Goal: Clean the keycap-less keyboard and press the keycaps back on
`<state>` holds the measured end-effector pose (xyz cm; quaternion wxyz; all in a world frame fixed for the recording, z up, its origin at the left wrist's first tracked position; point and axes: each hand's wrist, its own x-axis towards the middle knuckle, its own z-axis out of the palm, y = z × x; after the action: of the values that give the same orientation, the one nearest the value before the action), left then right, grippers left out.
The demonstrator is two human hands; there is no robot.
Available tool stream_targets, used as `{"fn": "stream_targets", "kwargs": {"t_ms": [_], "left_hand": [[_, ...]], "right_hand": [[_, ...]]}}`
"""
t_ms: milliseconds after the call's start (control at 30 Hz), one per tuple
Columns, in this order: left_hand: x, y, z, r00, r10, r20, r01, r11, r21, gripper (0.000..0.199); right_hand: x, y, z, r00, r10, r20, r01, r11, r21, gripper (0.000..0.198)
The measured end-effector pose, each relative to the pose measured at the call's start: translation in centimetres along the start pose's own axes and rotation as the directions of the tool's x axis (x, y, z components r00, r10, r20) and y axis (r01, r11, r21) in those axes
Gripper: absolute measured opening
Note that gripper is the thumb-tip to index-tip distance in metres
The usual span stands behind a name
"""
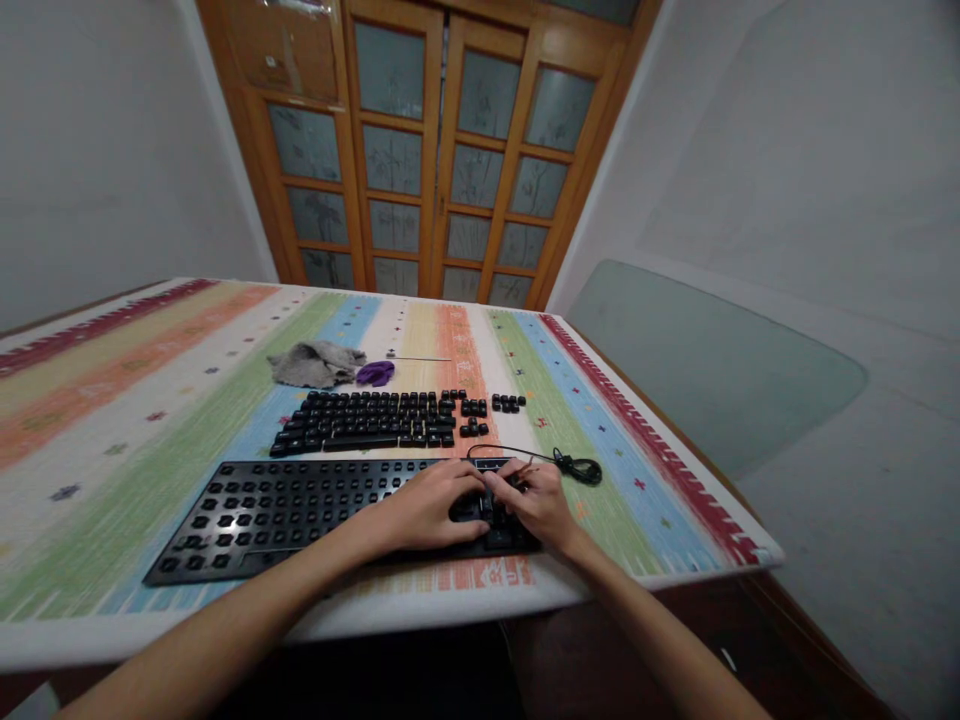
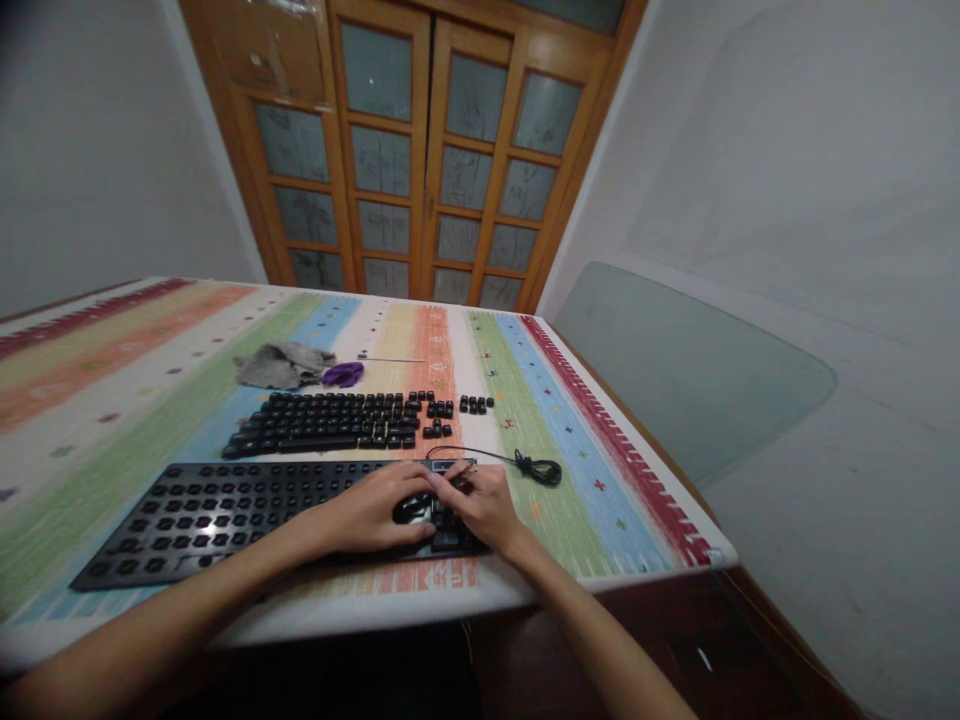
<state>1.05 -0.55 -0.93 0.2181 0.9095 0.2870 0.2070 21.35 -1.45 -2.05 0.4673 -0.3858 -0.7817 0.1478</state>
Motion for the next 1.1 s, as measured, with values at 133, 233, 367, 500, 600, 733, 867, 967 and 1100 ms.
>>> {"fn": "stream_targets", "kwargs": {"t_ms": [133, 233, 367, 500, 600, 733, 867, 967, 1100], "left_hand": [[-0.1, -0.1, 0.0, 1.0, -0.003, -0.011, 0.003, 1.0, -0.016, 0.031], [-0.2, -0.1, 0.0, 1.0, 0.013, -0.025, -0.013, 1.0, -0.02, 0.027], [-0.2, -0.1, 0.1, 0.999, 0.019, -0.028, -0.02, 1.0, -0.013, 0.021], [-0.2, -0.4, 0.1, 1.0, 0.024, 0.007, -0.024, 1.0, 0.017, 0.029], [-0.3, -0.6, 0.0, 0.999, 0.048, 0.014, -0.048, 0.998, 0.031, 0.036], [-0.3, -0.6, -0.1, 0.999, 0.05, 0.02, -0.051, 0.998, 0.043, 0.031], [-0.2, -0.2, -0.2, 0.999, 0.029, 0.024, -0.03, 0.998, 0.048, 0.034], [-0.2, -0.1, -0.3, 0.999, 0.023, 0.022, -0.024, 1.0, 0.015, 0.035], [0.2, -0.3, -0.5, 0.999, 0.031, -0.021, -0.032, 0.998, -0.048, 0.027]], "right_hand": [[0.3, -0.3, 0.4, 0.995, -0.09, 0.044, 0.093, 0.994, -0.066, 0.04], [0.5, -0.3, 0.5, 0.982, -0.162, 0.096, 0.172, 0.979, -0.106, 0.039], [0.6, 0.0, 0.5, 0.966, -0.223, 0.134, 0.242, 0.959, -0.147, 0.042], [1.2, 0.2, 0.3, 0.99, -0.106, 0.089, 0.118, 0.984, -0.137, 0.044], [2.0, 0.2, 0.2, 0.989, 0.059, 0.135, -0.051, 0.997, -0.06, 0.039], [2.7, 0.6, 0.6, 0.95, 0.222, 0.219, -0.226, 0.974, -0.002, 0.041], [3.0, 1.5, 0.9, 0.866, 0.406, 0.292, -0.448, 0.889, 0.094, 0.044], [3.0, 1.7, 0.5, 0.861, 0.415, 0.293, -0.469, 0.872, 0.142, 0.043], [3.1, 1.3, -0.4, 0.898, 0.368, 0.24, -0.413, 0.893, 0.177, 0.044]]}}
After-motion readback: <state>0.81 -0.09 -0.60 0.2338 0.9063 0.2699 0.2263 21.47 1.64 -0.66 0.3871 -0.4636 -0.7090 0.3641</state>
